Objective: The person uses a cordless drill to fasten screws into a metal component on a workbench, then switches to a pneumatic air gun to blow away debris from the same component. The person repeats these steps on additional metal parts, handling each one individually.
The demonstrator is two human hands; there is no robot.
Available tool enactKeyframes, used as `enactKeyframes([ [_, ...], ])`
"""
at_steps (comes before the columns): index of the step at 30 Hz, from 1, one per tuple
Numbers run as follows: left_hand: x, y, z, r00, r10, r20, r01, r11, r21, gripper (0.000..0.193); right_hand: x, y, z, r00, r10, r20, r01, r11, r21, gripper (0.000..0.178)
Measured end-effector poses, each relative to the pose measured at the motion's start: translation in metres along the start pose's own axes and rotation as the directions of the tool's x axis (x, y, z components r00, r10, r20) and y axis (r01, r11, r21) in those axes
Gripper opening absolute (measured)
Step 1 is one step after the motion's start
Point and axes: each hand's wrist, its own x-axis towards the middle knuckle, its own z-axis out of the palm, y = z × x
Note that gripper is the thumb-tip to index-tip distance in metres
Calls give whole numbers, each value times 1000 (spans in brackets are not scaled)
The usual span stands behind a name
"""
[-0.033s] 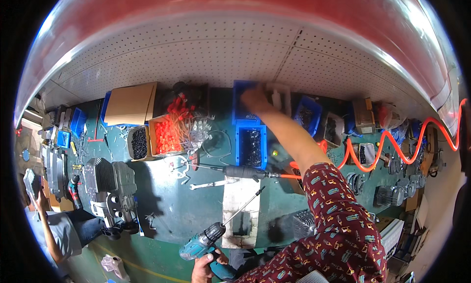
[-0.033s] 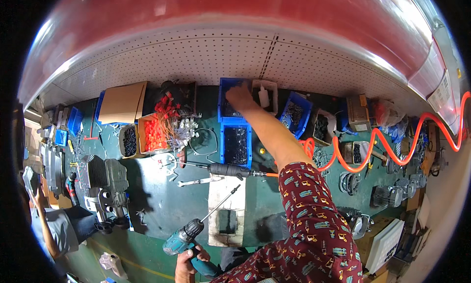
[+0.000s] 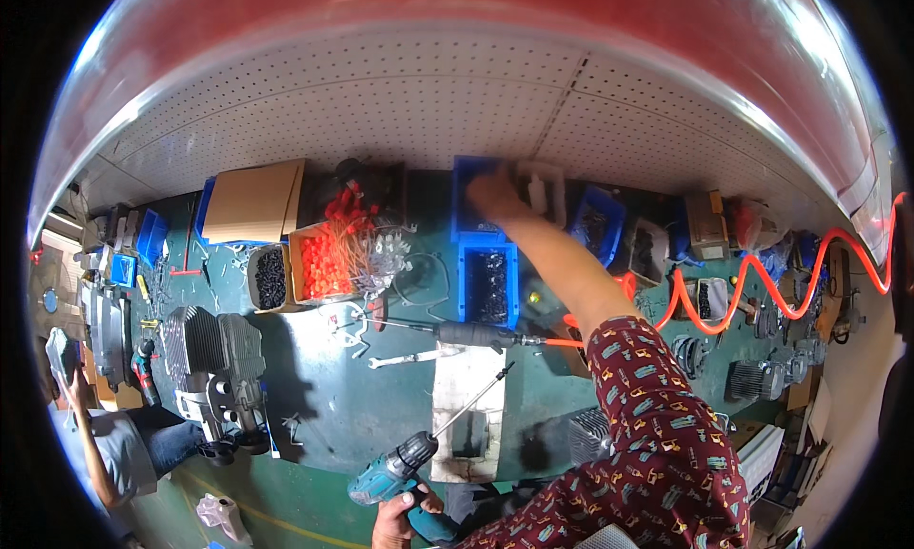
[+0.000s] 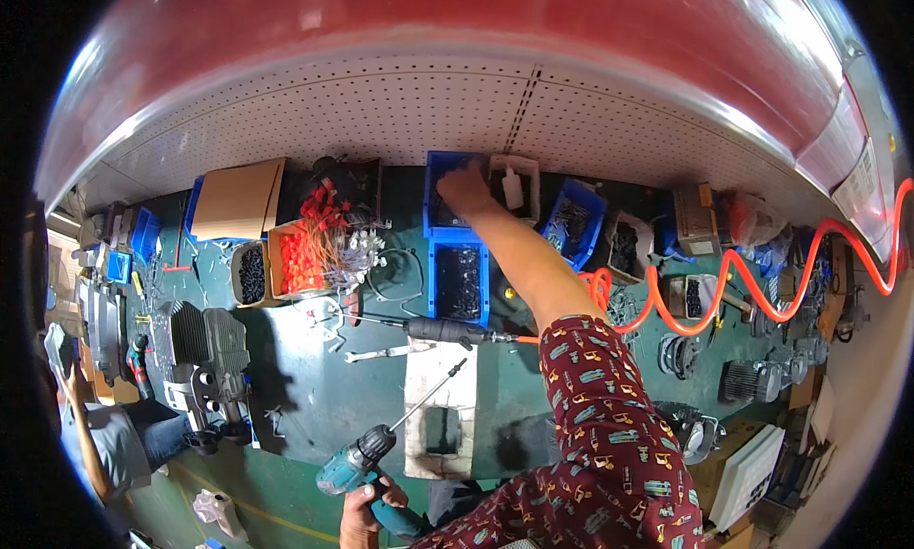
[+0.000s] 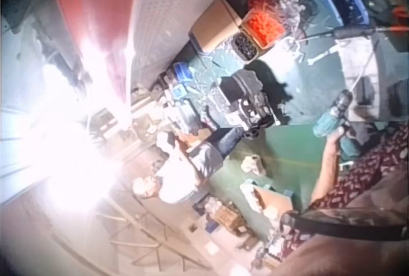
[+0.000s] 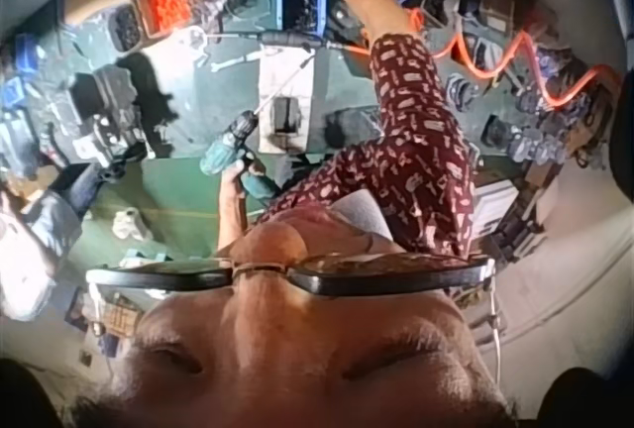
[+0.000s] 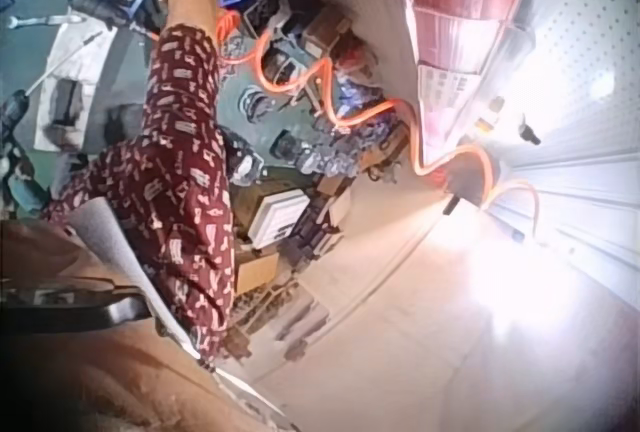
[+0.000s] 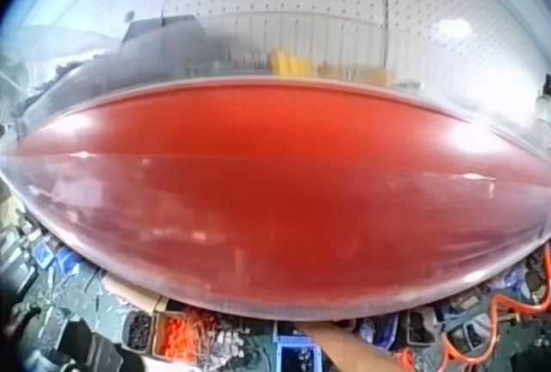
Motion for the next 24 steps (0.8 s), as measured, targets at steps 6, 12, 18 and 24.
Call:
enactKeyframes([
  [6,2,3,0,1000,2,7,-2,1000,0,36,7,-2,34,997,35,-64,-32,999,44,14],
  [12,4,-1,-5,999,-17,-37,17,1000,-13,35,5,-9,14,1000,3,-8,-2,997,76,17],
  [18,0,10,21,999,32,34,-33,999,22,36,-6,-2,14,986,42,-159,-26,995,98,12],
  [24,-3,27,33,986,119,113,-130,987,97,37,-92,-14,-113,964,264,-15,-99,413,905,15],
])
